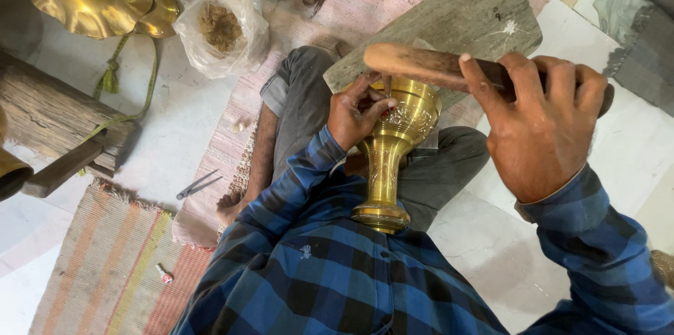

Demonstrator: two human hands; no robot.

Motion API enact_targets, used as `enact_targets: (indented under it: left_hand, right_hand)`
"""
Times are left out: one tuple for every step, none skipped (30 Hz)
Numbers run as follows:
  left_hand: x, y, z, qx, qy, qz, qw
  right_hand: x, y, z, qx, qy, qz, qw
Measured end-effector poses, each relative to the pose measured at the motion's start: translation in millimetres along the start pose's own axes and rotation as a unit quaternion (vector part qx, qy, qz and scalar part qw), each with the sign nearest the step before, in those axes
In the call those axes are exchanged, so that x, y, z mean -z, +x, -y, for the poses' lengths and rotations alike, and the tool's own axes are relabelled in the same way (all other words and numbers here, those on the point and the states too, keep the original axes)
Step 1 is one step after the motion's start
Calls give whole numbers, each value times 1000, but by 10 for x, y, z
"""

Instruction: The person sits on the floor holding a brass vase on their lap and engraves decorative patterns into it. They hold a chisel against the vase surface with one hand and repeatedly strike it with a wooden mallet held in the other hand, repositioning the chisel to work across the vase body.

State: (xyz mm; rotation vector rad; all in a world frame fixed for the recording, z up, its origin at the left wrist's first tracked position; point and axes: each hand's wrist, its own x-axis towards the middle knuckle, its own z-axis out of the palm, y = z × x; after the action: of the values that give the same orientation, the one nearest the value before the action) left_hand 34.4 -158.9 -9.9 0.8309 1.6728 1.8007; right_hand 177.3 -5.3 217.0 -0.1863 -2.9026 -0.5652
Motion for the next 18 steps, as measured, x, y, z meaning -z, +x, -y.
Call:
enact_targets:
  left_hand:
    - [-4,-2,-8,-3,-4,-2,1000]
    - [-6,-3,-13,-3,5,-6,1000]
    - [-6,-8,-17,-1,13,-10,1000]
    - [-9,-13,-18,2,21,-14,1000]
    - [-9,-16,-17,0,24,-14,1000]
    - [-7,-16,-12,-3,27,-14,1000]
    - [-5,-14,-7,-7,31,-13,999]
    - [0,-8,2,-17,32,-10,999]
    - [7,-9,7,-24,31,-7,999]
    - [8,-15,13,-30,30,-5,999]
    - [4,-15,19,-25,22,-7,999]
    - [-2,-13,25,-20,15,-9,1000]
    - [-4,-10,29,-17,9,-10,1000]
    - [-3,-16,32,-14,15,-12,1000]
    - [-6,-19,34,-12,20,-14,1000]
    - [-12,-19,37,-11,24,-15,1000]
    - [-19,-22,36,-2,14,-18,1000]
    - [-30,-28,35,8,5,-22,1000]
  right_hand:
    - [5,6,8,-26,56,1,998]
    - [3,12,18,-51,113,4,992]
    - [11,8,17,-49,114,7,992]
    - [8,7,21,-47,116,10,992]
    - [13,-2,15,-19,61,12,998]
    - [6,-6,13,8,7,12,1000]
    - [3,-15,9,-17,46,16,999]
    - [-15,-16,11,-43,84,20,995]
    - [-29,-18,11,-66,123,25,990]
    - [-33,-23,-3,-55,114,23,992]
    - [-42,-24,-9,-42,106,21,993]
    - [-48,-23,-11,-28,98,17,995]
    - [-51,-20,-9,-21,81,12,996]
    - [-49,-18,-2,-15,64,6,998]
    - [-37,-17,5,-9,46,0,999]
    - [-35,-3,16,-31,85,13,996]
    - [-33,18,32,-53,124,27,990]
    - [-25,36,46,-73,165,42,983]
